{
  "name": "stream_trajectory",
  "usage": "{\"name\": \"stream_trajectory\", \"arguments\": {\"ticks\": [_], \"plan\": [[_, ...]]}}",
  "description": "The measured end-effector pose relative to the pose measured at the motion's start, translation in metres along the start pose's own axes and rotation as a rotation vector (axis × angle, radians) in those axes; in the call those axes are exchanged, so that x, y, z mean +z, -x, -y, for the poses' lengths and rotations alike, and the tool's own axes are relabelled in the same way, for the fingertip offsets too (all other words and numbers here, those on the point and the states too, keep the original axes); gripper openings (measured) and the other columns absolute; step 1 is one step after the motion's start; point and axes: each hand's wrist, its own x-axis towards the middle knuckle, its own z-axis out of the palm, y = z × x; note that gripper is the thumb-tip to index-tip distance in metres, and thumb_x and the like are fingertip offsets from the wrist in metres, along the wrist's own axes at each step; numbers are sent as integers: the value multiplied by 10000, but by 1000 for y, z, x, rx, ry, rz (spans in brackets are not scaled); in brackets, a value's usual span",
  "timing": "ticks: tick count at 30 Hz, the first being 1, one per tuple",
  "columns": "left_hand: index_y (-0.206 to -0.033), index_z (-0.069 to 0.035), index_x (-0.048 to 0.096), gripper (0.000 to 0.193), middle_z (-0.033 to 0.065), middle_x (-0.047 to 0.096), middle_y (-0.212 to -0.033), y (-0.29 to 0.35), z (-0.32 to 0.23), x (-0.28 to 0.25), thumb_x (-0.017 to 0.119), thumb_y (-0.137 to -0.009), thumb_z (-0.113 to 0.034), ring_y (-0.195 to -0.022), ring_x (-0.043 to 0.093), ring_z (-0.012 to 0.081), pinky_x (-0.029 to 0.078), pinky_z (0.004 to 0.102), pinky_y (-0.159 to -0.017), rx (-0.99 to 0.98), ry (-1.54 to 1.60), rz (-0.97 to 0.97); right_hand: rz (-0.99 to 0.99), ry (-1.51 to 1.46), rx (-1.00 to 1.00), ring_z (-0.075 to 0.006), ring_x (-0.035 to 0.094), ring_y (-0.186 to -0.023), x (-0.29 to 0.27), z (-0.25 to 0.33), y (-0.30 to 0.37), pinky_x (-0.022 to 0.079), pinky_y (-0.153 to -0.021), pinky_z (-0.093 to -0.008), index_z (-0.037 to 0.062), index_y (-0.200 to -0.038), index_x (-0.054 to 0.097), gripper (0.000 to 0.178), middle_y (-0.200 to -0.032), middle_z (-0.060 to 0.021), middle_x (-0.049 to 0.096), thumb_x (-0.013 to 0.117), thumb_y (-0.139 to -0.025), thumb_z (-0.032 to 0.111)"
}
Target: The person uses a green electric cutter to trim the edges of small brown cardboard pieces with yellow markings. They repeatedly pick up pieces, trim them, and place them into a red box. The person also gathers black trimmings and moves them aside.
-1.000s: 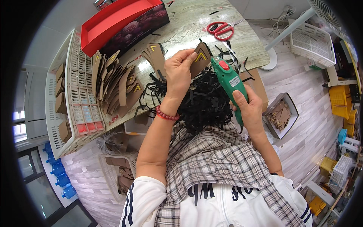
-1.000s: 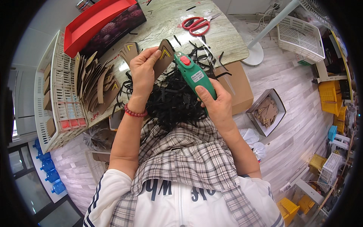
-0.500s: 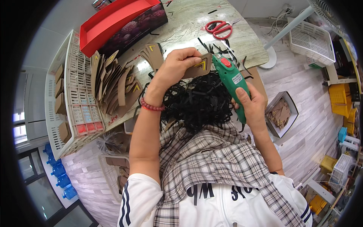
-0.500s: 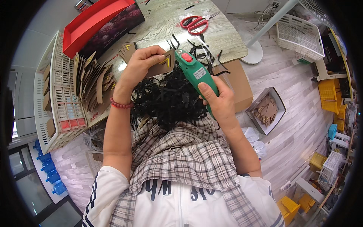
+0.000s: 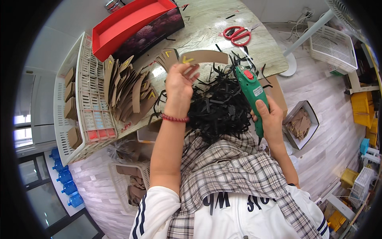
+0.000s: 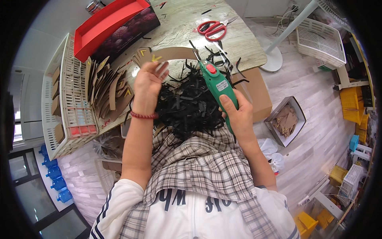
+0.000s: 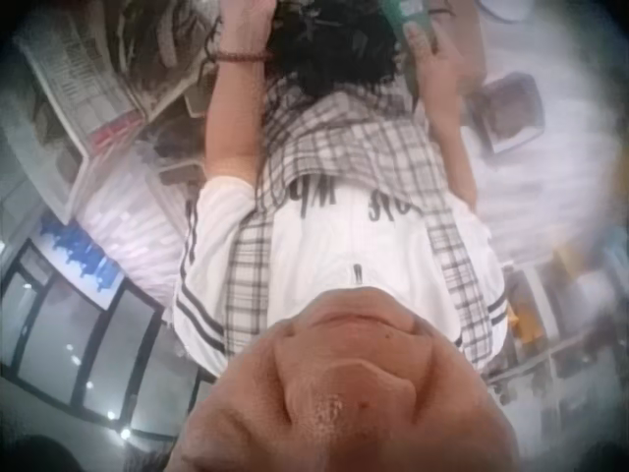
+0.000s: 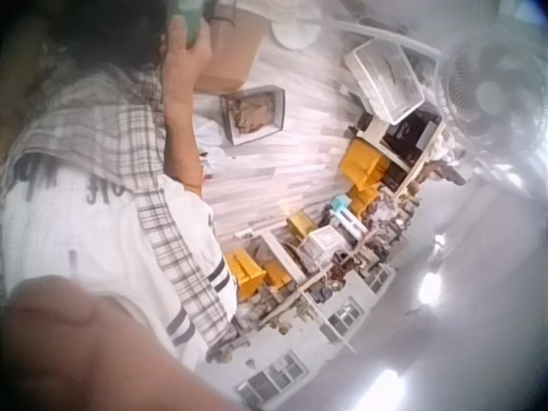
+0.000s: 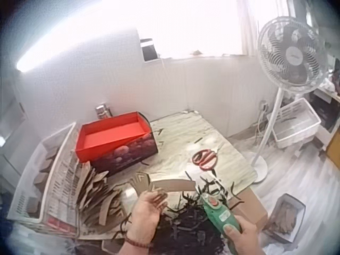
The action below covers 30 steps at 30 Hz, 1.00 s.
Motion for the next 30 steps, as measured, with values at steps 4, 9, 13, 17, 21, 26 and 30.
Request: {"name": "stream_trajectory", "arguments": {"ticks": [4,9,13,17,21,26,30], "plan": [[-959,12,533,156,138,619,-904,17,15,4,572,-809,31,-856,589,262,479,376,-750,-235,224,-12,-17,-5,-28,-56,526,-622,1,-3,3,430,-531,-203,-14,-1087,606,388,-756,-19,592,650,-899,323],[-1012,26,549,183,109,622,-881,37,25,20,576,-831,35,-833,609,236,490,383,-760,-280,356,105,-18,23,-25,-53,528,-629,5,-1,7,434,-532,-203,-16,-1106,603,395,-761,-15,593,651,-899,317],[-1050,-23,570,195,65,635,-919,39,28,18,606,-860,-1,-844,618,198,496,366,-767,-295,194,278,-10,31,-19,-50,521,-624,9,-2,9,431,-532,-201,-17,-1115,602,411,-757,-8,588,662,-890,322],[-1048,-41,572,172,59,637,-913,39,32,19,596,-880,-16,-841,623,181,497,341,-768,-212,119,362,-14,64,-28,-45,498,-602,7,-7,11,416,-530,-198,-18,-1109,606,421,-742,3,576,674,-879,328],[-1033,-38,585,150,60,656,-896,46,26,30,593,-884,-16,-802,633,174,501,323,-719,-100,-46,287,-22,90,-45,-44,484,-591,7,-9,15,406,-528,-199,-19,-1106,606,423,-732,9,567,678,-876,329],[-975,-12,630,95,66,678,-889,40,23,25,598,-887,-23,-771,639,141,490,264,-628,72,-204,335,-7,127,-45,-48,482,-597,6,-7,16,403,-535,-207,-22,-1108,604,416,-733,8,567,678,-876,316],[-953,-6,642,83,68,685,-865,40,23,28,612,-876,-17,-719,638,132,484,255,-599,139,-280,304,6,180,-82,-50,478,-598,5,-7,16,400,-539,-213,-24,-1106,605,402,-728,6,565,676,-879,301]]}}
